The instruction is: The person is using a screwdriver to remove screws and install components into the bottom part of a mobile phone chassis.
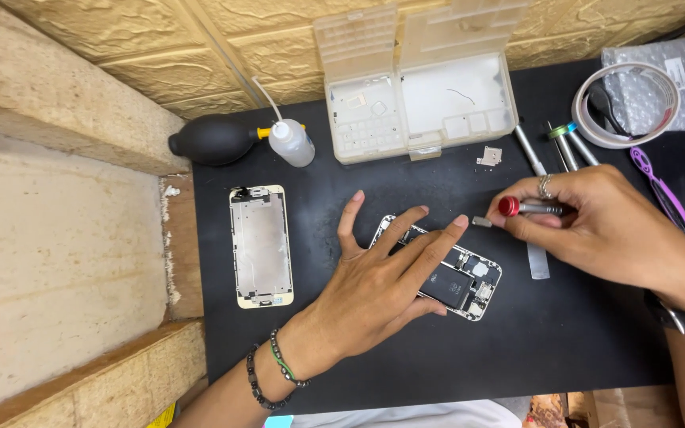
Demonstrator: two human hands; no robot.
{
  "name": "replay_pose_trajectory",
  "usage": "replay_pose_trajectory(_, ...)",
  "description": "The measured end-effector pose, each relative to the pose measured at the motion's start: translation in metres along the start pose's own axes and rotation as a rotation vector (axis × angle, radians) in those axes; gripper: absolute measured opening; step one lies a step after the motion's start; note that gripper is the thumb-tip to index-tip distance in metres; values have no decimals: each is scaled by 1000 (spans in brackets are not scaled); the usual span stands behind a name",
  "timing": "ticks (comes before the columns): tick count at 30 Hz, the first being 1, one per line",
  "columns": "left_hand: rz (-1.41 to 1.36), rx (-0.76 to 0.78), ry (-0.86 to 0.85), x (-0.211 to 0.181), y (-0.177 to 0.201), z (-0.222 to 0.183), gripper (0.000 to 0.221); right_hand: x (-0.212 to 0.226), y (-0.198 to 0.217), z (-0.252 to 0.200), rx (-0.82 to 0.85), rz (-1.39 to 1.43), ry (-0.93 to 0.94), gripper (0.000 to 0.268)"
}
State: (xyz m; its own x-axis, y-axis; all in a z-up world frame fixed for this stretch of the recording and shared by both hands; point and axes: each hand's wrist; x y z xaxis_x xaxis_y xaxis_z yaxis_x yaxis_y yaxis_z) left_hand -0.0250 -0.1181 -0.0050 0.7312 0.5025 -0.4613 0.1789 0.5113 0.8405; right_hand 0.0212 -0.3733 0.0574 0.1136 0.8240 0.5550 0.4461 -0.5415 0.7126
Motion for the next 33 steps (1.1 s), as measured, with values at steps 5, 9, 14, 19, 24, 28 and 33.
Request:
replay_pose_trajectory(5,16,3,-1,-1,0,1,100,-20,-5,-1,96,-174,64,26)
replay_pose_trajectory(9,-17,14,7,-1,1,4,86,-17,-7,1,183,-333,-1,30)
replay_pose_trajectory(14,-24,-34,-13,-6,-3,7,56,-25,-13,0,173,-430,30,29)
replay_pose_trajectory(19,13,-70,-60,-7,-5,7,37,-40,-13,0,129,-470,46,26)
replay_pose_trajectory(24,11,-76,-82,-5,-8,8,31,-51,-16,2,64,-427,99,23)
replay_pose_trajectory(28,32,-74,-76,-4,-10,8,32,-54,-18,2,37,-410,168,21)
replay_pose_trajectory(33,6,-15,-44,-5,-12,9,42,-56,-18,3,35,-366,215,23)
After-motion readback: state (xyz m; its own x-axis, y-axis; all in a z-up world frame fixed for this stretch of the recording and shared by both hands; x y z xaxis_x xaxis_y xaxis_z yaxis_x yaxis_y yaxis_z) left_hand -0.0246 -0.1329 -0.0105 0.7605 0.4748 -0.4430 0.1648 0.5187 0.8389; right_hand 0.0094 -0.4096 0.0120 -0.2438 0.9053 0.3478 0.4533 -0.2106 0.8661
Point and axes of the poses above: each hand's wrist, its own z-axis towards the middle knuckle, its own y-axis out of the back of the hand, x = y × z, and after that the axes turned 4 degrees about -z, right-handed
